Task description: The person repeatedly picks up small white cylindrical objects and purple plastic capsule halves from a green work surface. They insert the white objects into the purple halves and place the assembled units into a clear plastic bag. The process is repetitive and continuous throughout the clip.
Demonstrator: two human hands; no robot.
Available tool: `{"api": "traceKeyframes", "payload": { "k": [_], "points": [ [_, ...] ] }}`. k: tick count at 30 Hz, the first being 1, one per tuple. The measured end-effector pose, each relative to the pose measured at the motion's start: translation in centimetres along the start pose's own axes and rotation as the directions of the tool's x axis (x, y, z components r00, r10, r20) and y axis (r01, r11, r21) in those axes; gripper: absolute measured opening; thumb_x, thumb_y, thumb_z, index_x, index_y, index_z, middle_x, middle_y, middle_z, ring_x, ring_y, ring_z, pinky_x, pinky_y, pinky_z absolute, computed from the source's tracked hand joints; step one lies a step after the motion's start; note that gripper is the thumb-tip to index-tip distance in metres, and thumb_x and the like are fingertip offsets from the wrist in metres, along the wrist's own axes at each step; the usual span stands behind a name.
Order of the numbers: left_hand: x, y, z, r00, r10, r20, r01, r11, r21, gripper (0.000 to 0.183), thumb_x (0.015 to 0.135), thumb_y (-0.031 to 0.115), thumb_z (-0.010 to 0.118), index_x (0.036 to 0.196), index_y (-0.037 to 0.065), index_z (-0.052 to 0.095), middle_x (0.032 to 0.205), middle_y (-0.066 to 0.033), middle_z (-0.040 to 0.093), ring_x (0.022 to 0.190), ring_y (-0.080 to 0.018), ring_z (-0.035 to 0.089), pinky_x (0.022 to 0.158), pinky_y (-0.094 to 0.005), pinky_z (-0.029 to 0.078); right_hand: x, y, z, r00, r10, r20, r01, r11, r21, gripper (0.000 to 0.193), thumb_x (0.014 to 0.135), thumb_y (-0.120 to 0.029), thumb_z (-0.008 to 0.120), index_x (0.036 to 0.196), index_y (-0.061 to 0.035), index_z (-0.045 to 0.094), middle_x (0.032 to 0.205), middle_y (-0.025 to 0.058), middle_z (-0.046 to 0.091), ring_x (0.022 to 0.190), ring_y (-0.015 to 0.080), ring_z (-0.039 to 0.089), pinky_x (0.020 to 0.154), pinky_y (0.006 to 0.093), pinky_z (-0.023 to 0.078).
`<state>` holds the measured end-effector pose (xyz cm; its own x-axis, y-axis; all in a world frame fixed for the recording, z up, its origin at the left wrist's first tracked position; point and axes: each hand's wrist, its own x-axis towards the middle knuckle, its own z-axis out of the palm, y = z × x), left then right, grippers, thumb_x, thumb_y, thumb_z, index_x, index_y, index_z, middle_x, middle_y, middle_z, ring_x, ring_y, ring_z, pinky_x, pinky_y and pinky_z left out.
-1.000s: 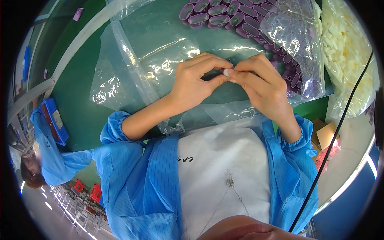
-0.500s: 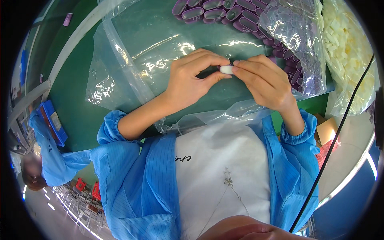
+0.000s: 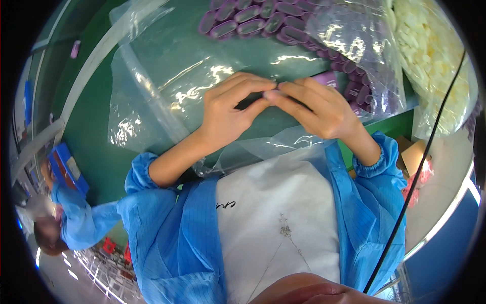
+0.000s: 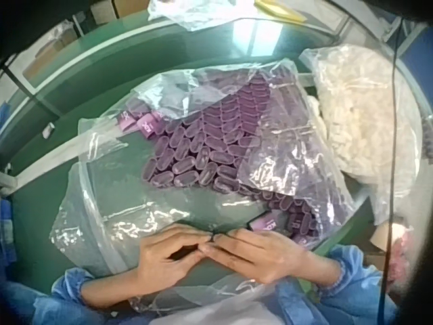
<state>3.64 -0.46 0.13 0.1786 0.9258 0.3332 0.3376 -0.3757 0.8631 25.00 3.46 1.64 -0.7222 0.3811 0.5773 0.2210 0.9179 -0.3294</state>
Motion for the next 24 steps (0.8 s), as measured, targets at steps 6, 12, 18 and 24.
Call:
{"api": "traceKeyframes", "payload": {
  "k": [6, 12, 18, 24],
  "points": [
    [1.3, 1.5, -5.0, 0.996, 0.091, -0.009, -0.087, 0.975, 0.203, 0.026, 0.078, -0.001, 0.080, 0.103, 0.000, 0.072, 0.099, -0.0116, 0.073, 0.094, -0.0268, 0.068, 0.083, -0.0321, 0.053, -0.7, 1.6, -7.3, 0.951, 0.148, -0.273, -0.206, 0.959, -0.195, 0.031, 0.076, 0.008, 0.069, 0.107, 0.0045, 0.072, 0.098, 0.0168, 0.072, 0.078, 0.0246, 0.069, 0.066, 0.0317, 0.056],
    [8.1, -6.2, -22.1, 0.945, -0.086, -0.314, 0.241, 0.833, 0.498, 0.034, 0.101, 0.016, 0.060, 0.134, 0.010, 0.064, 0.119, -0.0091, 0.067, 0.110, -0.0165, 0.062, 0.099, -0.0294, 0.046, -7.2, 8.1, -14.8, 0.337, 0.803, -0.491, -0.927, 0.190, -0.324, 0.027, 0.091, -0.028, 0.072, 0.106, -0.0053, 0.076, 0.097, 0.0154, 0.074, 0.082, 0.0238, 0.072, 0.076, 0.0305, 0.053],
    [11.2, -20.8, -36.9, 0.965, -0.262, 0.006, 0.211, 0.789, 0.577, 0.033, 0.104, 0.022, 0.053, 0.135, 0.016, 0.065, 0.130, -0.0087, 0.059, 0.121, -0.0189, 0.053, 0.107, -0.0292, 0.036, -6.8, 12.2, -13.1, 0.155, 0.833, -0.531, -0.759, -0.243, -0.603, 0.042, 0.091, -0.051, 0.061, 0.106, -0.0154, 0.077, 0.104, 0.0121, 0.074, 0.099, 0.0349, 0.069, 0.085, 0.0451, 0.053],
    [12.0, -14.9, -25.7, 0.886, 0.214, -0.412, 0.204, 0.617, 0.760, 0.027, 0.099, 0.025, 0.062, 0.121, 0.016, 0.073, 0.120, -0.0115, 0.065, 0.104, -0.0204, 0.060, 0.092, -0.0324, 0.047, -9.3, 11.5, -13.5, 0.481, 0.697, -0.532, -0.772, 0.048, -0.634, 0.043, 0.091, -0.049, 0.067, 0.111, -0.0116, 0.073, 0.102, 0.0092, 0.073, 0.088, 0.0272, 0.072, 0.077, 0.0390, 0.054]
  ]
}}
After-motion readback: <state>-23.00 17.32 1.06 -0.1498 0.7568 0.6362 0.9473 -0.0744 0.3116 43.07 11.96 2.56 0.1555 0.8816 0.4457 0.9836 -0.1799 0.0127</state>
